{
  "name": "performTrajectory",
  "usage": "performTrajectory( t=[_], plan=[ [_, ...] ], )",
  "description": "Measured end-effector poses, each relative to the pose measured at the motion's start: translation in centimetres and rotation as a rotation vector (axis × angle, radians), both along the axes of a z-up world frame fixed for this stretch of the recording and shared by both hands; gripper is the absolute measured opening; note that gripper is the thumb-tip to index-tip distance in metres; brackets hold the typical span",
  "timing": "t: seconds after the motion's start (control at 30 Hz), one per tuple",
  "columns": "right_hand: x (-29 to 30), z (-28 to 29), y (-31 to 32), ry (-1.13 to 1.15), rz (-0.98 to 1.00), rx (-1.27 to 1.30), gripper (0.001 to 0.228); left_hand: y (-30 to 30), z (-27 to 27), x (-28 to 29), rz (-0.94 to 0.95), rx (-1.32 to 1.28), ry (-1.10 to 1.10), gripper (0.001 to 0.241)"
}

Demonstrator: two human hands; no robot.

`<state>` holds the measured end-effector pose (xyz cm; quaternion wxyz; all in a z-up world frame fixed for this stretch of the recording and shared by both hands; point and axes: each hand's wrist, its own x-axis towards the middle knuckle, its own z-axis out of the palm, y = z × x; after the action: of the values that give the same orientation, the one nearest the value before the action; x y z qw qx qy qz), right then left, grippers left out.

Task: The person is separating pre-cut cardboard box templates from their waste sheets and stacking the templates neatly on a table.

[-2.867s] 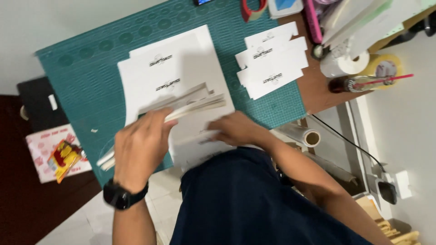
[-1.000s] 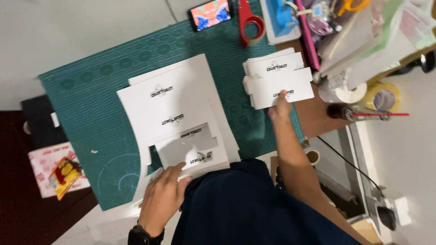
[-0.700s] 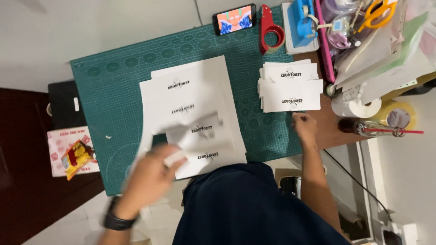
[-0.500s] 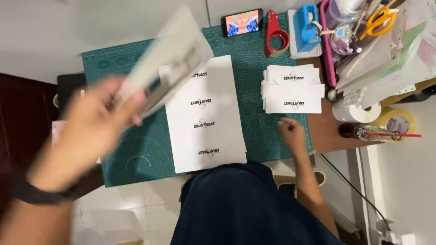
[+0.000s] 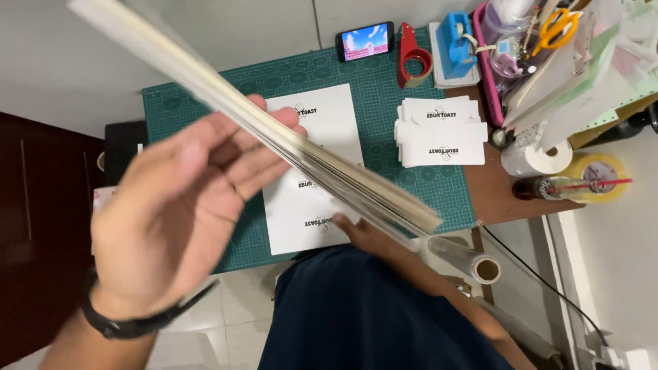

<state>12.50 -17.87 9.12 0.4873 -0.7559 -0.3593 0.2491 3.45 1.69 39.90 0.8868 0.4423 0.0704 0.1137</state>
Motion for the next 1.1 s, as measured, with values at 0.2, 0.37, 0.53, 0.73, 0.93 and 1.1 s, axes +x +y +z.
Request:
performTrajectory(
  t=[0.2,0.37,0.53,0.73,0.93,1.1],
  plan=[
    [-2.1,-16.6,-2.0,-0.193,0.246,-0.433,0.064,-1.7,0.4,-4.3,-0.123,0.062,-0.183,0.065],
    [-2.2,-7.8,0.5,-0.059,0.029,0.004,0.019,-1.0,-2.3,-7.1,-0.050,-0.054,-0.215,0.096],
    [-2.1,-4.1,1.9,0.189,-0.283,0.294,0.021,-0.8,-2.8,-8.4,0.109,-0.246,-0.251,0.114],
    [-1.8,-1.2,2.6,0.261,-0.171,0.341,0.048,0.1,-3.5,-8.7,0.298,-0.103,-0.161,0.110],
    [0.0,-0.5,2.5,0.375,-0.225,0.141,0.046,2.7,-7.3,-3.5,0.077,-0.066,-0.319,0.063],
    [2.6,-6.8,3.2,0.493,-0.276,-0.105,0.062,6.1,-14.6,3.9,0.442,-0.440,0.067,0.027]
  ],
)
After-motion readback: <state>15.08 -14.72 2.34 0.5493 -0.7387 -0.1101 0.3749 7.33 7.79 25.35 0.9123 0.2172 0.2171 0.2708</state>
